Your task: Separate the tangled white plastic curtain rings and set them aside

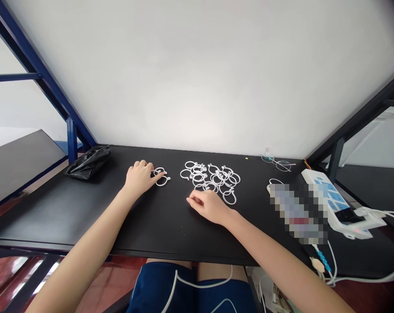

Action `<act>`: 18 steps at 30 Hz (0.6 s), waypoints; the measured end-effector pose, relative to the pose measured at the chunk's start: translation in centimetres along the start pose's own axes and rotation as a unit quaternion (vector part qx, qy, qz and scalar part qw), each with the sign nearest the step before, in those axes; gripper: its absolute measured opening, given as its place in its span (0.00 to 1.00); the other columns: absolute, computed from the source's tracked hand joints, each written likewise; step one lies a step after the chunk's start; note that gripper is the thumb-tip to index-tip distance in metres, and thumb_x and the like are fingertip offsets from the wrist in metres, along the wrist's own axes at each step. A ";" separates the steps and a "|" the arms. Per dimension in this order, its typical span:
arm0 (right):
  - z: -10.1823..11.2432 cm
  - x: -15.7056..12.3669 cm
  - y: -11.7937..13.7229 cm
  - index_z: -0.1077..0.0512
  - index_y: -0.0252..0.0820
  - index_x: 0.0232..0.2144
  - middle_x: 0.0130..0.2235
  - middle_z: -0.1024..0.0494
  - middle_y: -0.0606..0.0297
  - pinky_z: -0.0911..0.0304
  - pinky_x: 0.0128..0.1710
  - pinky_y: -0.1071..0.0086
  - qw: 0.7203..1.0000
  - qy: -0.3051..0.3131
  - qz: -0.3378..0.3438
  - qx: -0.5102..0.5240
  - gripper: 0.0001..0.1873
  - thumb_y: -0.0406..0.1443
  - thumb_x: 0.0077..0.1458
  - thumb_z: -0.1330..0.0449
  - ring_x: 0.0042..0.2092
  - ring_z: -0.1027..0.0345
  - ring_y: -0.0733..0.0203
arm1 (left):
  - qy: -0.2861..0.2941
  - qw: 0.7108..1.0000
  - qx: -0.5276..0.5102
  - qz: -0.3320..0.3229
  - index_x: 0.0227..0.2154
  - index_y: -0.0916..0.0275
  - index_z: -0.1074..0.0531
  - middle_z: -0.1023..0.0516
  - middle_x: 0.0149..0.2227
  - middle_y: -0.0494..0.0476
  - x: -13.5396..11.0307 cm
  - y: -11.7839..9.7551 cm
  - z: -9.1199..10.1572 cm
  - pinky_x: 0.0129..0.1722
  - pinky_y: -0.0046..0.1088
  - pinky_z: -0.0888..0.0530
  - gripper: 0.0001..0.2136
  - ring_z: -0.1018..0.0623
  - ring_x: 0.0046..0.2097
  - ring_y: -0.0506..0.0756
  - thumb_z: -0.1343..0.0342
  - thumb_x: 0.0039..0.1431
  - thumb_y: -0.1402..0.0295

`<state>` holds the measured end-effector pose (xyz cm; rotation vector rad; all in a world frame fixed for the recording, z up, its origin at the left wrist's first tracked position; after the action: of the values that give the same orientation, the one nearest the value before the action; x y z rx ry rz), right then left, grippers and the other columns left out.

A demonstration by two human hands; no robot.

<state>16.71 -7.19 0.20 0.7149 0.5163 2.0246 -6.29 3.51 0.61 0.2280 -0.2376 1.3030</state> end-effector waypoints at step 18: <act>4.7 -0.3 -2.0 0.32 0.43 0.50 0.51 0.25 0.53 0.28 0.44 0.60 0.940 -0.339 -0.010 -0.042 0.14 0.37 0.63 0.47 0.51 0.29 0.52 | -0.091 0.958 -0.179 -0.204 0.59 0.61 0.40 0.37 0.62 0.68 -1.4 -5.8 -0.6 0.60 0.54 0.41 0.29 0.37 0.62 0.67 0.50 0.61 0.48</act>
<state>21.18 -6.07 2.36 1.2686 0.0291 1.6250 -0.96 0.92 -0.59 0.0808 -0.5477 0.8102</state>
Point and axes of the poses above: each hand's wrist, its own x-axis towards the middle knuckle, its own z-axis out of the back of the hand, y = z × x, the point moved 3 cm from there along x, towards the middle knuckle
